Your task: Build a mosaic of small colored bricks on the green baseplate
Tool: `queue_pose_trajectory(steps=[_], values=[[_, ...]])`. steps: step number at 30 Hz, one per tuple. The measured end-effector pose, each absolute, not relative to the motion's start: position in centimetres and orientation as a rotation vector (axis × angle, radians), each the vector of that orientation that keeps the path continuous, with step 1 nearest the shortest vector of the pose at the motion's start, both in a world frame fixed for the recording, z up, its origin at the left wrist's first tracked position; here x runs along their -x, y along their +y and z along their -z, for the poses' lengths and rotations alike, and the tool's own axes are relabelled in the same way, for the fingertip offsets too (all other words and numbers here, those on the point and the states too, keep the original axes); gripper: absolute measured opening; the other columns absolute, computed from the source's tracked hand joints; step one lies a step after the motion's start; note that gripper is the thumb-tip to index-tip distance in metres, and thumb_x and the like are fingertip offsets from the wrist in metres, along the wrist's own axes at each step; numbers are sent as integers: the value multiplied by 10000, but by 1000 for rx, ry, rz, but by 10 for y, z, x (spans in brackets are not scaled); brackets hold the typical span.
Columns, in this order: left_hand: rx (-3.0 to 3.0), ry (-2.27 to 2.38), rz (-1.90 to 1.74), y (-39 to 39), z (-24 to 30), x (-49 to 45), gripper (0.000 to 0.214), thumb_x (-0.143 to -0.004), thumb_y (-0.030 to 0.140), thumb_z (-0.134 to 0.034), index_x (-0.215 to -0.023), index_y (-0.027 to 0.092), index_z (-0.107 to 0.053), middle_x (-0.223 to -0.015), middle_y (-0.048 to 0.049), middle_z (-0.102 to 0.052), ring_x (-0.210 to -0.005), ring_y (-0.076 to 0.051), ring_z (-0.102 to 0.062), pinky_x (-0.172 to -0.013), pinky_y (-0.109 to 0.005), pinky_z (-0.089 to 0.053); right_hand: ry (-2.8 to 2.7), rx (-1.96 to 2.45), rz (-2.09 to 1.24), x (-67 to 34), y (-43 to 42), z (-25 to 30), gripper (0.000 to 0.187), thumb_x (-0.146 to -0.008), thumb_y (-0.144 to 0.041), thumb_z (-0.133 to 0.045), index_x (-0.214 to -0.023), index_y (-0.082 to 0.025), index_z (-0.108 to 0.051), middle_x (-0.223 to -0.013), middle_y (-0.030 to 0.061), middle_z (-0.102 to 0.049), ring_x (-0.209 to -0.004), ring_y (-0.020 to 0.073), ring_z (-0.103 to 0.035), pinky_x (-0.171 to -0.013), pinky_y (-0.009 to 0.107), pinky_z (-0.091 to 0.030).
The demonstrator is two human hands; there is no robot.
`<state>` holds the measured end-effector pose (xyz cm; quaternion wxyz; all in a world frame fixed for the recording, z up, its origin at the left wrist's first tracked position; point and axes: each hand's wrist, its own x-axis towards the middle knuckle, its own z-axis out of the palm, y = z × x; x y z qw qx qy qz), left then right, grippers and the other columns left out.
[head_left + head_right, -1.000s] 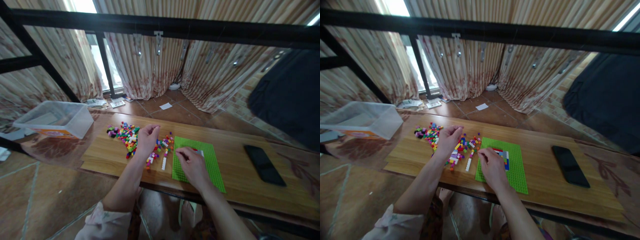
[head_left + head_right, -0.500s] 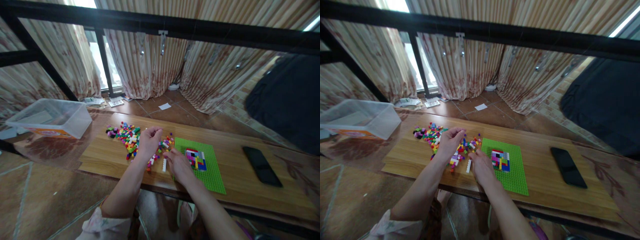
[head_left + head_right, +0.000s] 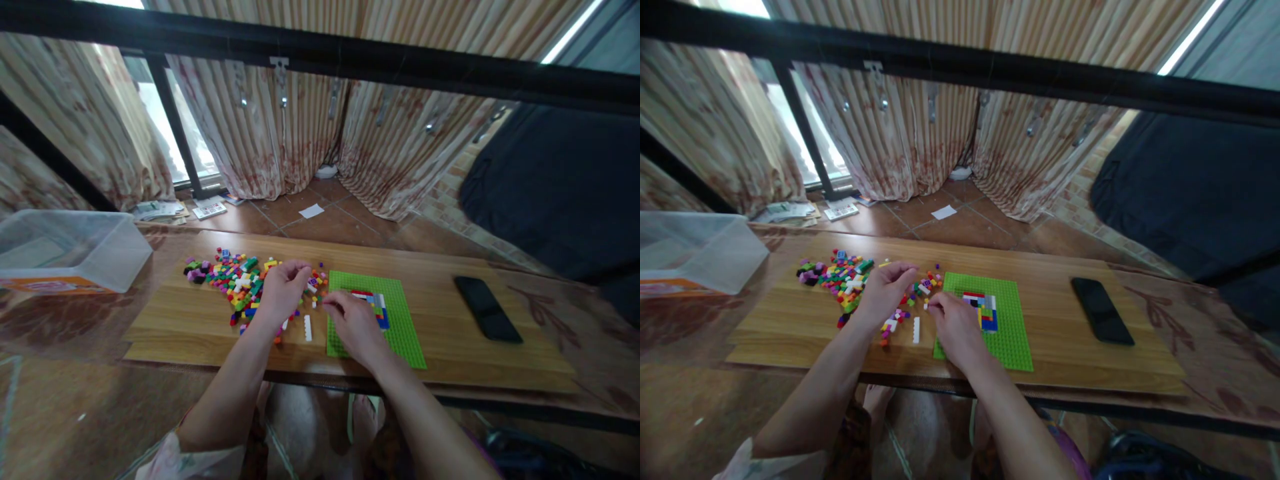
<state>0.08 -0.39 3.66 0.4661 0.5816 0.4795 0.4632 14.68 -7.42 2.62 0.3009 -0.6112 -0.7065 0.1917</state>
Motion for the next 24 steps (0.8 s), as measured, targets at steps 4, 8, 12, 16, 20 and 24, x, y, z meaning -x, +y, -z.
queue_pose_trajectory(steps=[4,8,12,16,20,24], values=[[-1529,1148,-1008,-7,-30,-9,239,-789,313,-546,-820,126,-691,-592,19,-584,-521,-89,-467,-501,-189,-349,-1614,1587,-653,-183,-83,-31,160,-872,-312,-530,-845,-207,-648,-813,20,-683,-742,165,-613,-696,293,-455],[-1693,1088,-875,-13,-23,-19,240,-823,290,-511,-844,129,-689,-618,12,-593,-541,-94,-478,-524,-194,-358,-1503,1682,-716,-218,-93,-28,185,-836,-357,-557,-817,-199,-652,-764,14,-662,-691,161,-589,-654,293,-443],[-1863,1094,-730,-21,-24,-28,224,-829,234,-494,-815,135,-694,-595,14,-567,-547,-99,-477,-525,-197,-346,-1625,1755,-639,-234,-101,-24,169,-817,-332,-557,-789,-204,-663,-807,22,-649,-719,164,-570,-665,302,-422],[-1899,1152,-652,-24,-23,-34,257,-845,237,-474,-912,135,-700,-602,8,-581,-539,-106,-485,-514,-202,-343,-1681,1705,-632,-233,-102,-19,156,-818,-319,-557,-760,-210,-652,-833,28,-629,-776,174,-578,-699,311,-432],[-1975,1171,-564,-23,-21,-35,267,-853,244,-469,-923,136,-702,-651,-10,-628,-572,-118,-522,-537,-211,-360,-1708,1695,-627,-227,-98,-13,127,-813,-299,-584,-765,-222,-673,-943,43,-617,-904,197,-585,-806,348,-437],[-2082,1163,-414,-25,-23,-33,261,-848,237,-484,-945,147,-709,-707,-22,-661,-628,-130,-562,-586,-221,-387,-1692,1735,-574,-225,-97,-12,115,-806,-263,-596,-745,-217,-682,-985,54,-594,-932,201,-581,-856,368,-432]])
